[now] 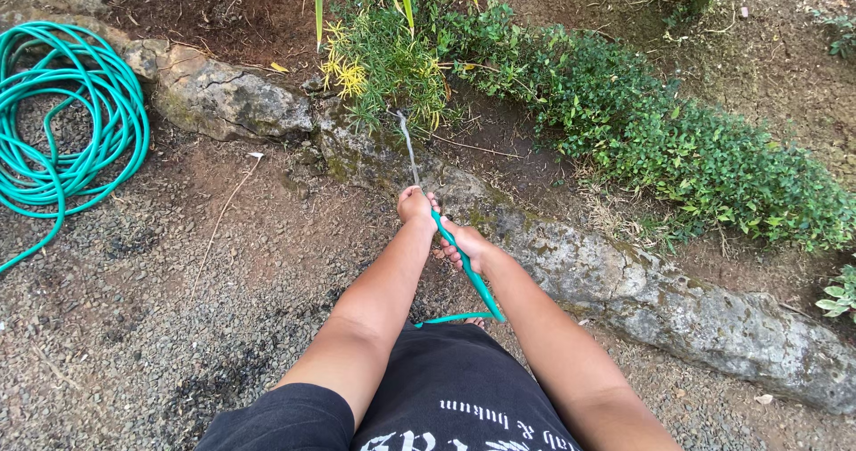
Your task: The person uses a garden hose to spray water on various bushes and plants in a garden bed.
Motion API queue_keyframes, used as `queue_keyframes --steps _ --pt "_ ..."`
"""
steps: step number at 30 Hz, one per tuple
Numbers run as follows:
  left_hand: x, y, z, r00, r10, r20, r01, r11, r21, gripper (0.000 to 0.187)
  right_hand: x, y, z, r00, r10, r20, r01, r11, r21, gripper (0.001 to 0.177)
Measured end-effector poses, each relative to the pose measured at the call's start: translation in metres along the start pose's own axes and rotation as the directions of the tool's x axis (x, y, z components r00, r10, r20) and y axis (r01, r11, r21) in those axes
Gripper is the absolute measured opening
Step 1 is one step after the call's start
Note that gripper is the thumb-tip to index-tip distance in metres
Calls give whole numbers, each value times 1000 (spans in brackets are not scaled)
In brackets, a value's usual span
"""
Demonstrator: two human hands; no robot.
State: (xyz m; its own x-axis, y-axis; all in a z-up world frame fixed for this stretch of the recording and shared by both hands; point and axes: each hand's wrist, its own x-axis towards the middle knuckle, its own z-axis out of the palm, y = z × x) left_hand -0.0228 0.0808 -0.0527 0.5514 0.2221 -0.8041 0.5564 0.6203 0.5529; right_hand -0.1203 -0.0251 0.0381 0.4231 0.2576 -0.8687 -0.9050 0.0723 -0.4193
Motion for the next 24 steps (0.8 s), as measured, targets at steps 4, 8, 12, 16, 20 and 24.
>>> queue_keyframes --steps 4,8,12,16,20,24 --pt "-1 2 0 1000 1 8 -1 1000 1 9 1 0 0 1000 8 -8 -8 1000 5 59" --pt "0 1 0 1000 7 13 -7 1000 -1 9 0 1 1 1000 -4 -19 4 1000 0 58" --pt "-9 7 7 996 81 42 -83 996 31 8 -3 0 3 999 -15 -37 15 1000 -6 59" --pt "-29 22 28 973 205 106 -214 973 85 11 -8 -6 3 996 -90 -24 92 992 92 58" --pt "-43 35 48 966 200 163 -214 975 68 11 -16 -18 -1 989 -143 -43 147 982 116 59" --pt "-50 37 60 957 221 190 -240 968 80 11 -25 -26 -4 986 -159 -45 163 980 117 60"
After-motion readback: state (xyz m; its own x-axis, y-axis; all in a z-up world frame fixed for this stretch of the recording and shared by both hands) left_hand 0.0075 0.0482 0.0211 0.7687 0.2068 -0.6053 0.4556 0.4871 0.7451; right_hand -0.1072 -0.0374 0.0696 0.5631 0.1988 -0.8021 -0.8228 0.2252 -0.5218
